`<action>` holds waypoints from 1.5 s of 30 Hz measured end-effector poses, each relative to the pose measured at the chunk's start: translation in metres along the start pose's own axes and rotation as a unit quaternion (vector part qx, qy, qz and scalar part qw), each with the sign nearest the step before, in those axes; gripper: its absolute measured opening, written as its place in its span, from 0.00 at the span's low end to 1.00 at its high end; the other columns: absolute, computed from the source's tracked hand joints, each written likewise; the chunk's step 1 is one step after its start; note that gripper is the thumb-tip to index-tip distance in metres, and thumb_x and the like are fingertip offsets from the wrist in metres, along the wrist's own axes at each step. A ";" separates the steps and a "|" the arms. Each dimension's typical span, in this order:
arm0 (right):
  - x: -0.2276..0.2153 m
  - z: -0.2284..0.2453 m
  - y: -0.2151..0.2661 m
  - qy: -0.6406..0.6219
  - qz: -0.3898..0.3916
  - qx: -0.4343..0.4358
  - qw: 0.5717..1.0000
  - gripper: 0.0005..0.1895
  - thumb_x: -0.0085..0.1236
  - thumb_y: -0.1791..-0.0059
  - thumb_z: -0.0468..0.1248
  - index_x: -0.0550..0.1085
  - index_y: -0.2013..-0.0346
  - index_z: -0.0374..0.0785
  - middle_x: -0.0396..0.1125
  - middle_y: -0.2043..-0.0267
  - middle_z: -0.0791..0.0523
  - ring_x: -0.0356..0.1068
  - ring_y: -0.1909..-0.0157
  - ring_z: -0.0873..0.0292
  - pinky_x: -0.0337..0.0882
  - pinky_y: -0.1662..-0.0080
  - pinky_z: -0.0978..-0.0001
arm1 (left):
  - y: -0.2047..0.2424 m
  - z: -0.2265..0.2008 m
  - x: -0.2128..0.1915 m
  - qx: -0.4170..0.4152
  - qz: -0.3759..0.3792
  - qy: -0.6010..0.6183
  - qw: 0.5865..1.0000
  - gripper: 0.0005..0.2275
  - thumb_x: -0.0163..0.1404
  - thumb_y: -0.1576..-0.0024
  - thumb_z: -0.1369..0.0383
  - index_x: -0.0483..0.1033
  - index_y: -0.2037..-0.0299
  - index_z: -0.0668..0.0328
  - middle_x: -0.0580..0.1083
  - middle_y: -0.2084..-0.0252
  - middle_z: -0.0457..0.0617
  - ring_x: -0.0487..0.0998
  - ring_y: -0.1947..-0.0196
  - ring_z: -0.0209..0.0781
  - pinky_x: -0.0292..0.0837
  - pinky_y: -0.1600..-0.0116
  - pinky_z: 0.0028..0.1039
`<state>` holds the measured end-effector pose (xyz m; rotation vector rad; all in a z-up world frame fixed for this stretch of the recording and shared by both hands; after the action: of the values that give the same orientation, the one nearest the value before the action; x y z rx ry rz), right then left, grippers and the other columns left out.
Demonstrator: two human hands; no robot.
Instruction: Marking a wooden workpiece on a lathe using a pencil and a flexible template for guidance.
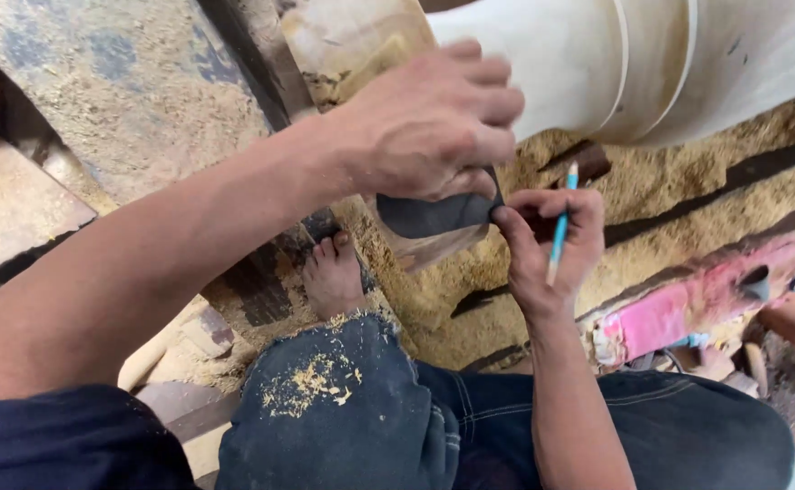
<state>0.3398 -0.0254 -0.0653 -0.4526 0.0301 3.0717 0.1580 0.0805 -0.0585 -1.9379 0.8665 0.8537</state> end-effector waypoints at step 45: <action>0.014 0.022 -0.006 0.171 -0.020 -0.073 0.982 0.25 0.73 0.48 0.30 0.60 0.68 0.39 0.63 0.70 0.56 0.79 0.61 0.55 0.68 0.59 0.73 | 0.022 0.040 -0.030 -0.255 0.173 0.062 0.949 0.27 0.70 0.53 0.48 0.78 0.53 0.56 0.72 0.53 0.49 0.72 0.57 0.55 0.65 0.59 0.47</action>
<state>0.3207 -0.0187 -0.0483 -0.9692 -0.1930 2.9285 0.1144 0.1136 -0.0598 -2.3391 1.1694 1.2708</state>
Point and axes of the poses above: each hand's wrist, its own y-axis away from the middle knuckle, its own x-axis out of the palm, z = x × y, the point moved 4 cm from there along -y, towards the middle knuckle
